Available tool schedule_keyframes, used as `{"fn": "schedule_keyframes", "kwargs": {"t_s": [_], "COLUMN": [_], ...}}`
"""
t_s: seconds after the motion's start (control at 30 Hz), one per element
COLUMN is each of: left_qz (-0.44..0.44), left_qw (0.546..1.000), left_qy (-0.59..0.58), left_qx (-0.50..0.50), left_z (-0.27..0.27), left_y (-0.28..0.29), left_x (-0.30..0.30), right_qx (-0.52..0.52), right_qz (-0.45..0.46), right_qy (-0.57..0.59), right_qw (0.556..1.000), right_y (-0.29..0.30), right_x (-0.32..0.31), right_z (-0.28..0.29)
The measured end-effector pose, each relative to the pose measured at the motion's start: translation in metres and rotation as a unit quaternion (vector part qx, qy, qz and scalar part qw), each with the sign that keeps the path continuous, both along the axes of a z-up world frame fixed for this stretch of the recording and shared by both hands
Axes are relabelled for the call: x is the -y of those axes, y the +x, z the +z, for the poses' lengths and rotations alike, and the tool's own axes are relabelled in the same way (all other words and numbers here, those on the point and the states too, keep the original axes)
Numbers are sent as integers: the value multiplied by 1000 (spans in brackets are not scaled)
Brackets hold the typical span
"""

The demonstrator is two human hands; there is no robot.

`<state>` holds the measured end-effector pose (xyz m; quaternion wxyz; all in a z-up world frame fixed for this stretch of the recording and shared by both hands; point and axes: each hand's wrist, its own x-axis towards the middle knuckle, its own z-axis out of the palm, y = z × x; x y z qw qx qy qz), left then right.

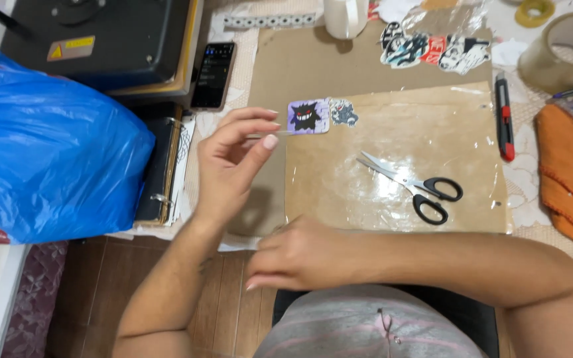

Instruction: Organizing and preparing stickers by peeling off backings, trimming with scissors, and arranging them on a surface.

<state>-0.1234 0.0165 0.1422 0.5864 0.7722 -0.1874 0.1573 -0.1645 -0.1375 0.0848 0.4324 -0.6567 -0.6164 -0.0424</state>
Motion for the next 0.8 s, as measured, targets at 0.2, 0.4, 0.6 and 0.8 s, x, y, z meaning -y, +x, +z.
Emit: {"fn": "schedule_keyframes", "kwargs": {"t_s": [0.2, 0.4, 0.6, 0.8], "left_qz": [-101, -178, -204, -161], "left_qw": [975, 962, 968, 979], "left_qy": [-184, -197, -140, -127], "left_qx": [-66, -70, -34, -3], "left_z": [12, 29, 41, 34], "left_y": [34, 50, 46, 44], "left_x": [53, 99, 114, 114], "right_qx": [-83, -2, -42, 19], "right_qz": [-271, -423, -400, -426], "right_qy": [17, 73, 162, 175], "right_qw": [959, 903, 901, 887], "right_y": [52, 59, 63, 67], "right_x": [115, 165, 159, 146], "right_z": [53, 78, 99, 92]}}
